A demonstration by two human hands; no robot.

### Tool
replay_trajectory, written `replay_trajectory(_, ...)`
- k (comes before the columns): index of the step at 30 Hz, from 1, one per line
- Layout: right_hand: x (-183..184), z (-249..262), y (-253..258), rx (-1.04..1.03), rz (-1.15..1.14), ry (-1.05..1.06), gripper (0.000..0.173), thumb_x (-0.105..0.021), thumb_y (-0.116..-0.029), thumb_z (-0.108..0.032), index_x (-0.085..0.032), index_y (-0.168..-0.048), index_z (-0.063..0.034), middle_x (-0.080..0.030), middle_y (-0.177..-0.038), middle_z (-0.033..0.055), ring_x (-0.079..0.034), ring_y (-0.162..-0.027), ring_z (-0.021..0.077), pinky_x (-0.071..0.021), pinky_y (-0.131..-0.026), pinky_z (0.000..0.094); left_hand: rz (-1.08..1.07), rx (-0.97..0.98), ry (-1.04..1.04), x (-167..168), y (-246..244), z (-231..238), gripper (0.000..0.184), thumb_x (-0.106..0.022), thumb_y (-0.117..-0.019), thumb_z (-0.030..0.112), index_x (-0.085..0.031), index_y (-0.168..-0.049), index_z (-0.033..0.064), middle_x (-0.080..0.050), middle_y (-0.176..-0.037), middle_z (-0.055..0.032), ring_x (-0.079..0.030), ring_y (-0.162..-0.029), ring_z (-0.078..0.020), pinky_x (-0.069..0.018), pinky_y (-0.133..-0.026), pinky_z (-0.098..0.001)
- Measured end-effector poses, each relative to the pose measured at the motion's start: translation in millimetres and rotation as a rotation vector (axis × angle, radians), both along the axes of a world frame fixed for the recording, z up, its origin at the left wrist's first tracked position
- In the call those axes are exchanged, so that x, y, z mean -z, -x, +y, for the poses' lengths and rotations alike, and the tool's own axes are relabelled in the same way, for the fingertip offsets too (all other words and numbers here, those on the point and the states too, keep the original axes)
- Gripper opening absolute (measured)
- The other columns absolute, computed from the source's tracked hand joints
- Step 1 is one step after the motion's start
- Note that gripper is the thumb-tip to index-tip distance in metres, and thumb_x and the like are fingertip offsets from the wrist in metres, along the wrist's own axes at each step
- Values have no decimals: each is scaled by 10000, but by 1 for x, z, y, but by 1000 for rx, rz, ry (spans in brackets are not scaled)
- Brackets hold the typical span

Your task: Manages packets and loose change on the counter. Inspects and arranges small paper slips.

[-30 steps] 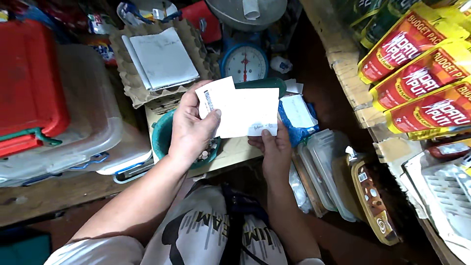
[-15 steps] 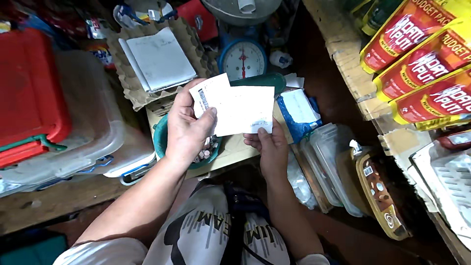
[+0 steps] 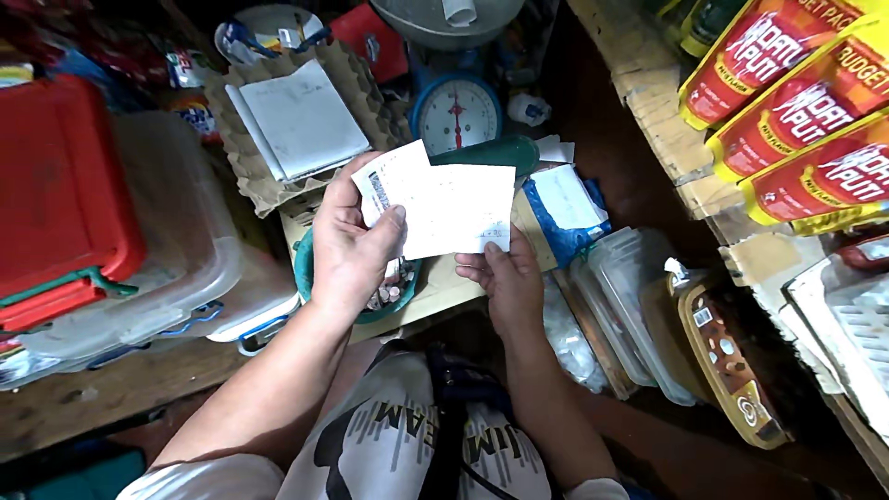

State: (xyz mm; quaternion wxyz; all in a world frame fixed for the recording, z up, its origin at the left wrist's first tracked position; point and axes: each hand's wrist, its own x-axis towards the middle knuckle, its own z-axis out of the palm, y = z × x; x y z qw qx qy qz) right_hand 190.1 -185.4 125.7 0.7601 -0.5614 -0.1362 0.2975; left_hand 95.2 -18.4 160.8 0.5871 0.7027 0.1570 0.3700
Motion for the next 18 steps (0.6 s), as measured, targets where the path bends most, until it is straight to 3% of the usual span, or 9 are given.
replay_trajectory(3, 0, 1, 1, -2, 10, -23, 374, -419, -1104, -148, -460, -1475, -127, -708, -1115, 130, -747, -891, 225, -639, -806, 386, -11, 0, 10, 0, 1, 0, 524, -616, -922, -92, -473, -1415, 9, -688, -1191, -51, -716, -962, -133, -634, -807, -286)
replay_trajectory(8, 1, 2, 2, -9, 20, -24, 372, -418, -1102, -143, -456, -1472, -123, -703, -1120, 138, -748, -902, 237, -638, -816, 401, -14, 3, -4, 0, 3, 0, 525, -614, -917, -98, -472, -1412, 5, -682, -1213, -56, -712, -1007, -140, -629, -848, -294)
replay_trajectory(12, 1, 1, 3, -8, 9, -18, 373, -423, -1103, -153, -451, -1473, -118, -716, -1100, 132, -752, -892, 232, -639, -815, 398, 1, -5, -33, -2, 4, -1, 506, -618, -917, -84, -489, -1395, 21, -689, -1173, -31, -713, -929, -112, -630, -775, -269)
replay_trajectory(18, 2, -1, 4, 0, 20, -55, 382, -428, -1099, -142, -453, -1480, -127, -714, -1110, 133, -750, -902, 237, -637, -823, 404, -5, 3, -37, -2, 5, -4, 500, -620, -920, -80, -492, -1394, 16, -689, -1185, -38, -711, -967, -120, -628, -818, -279)
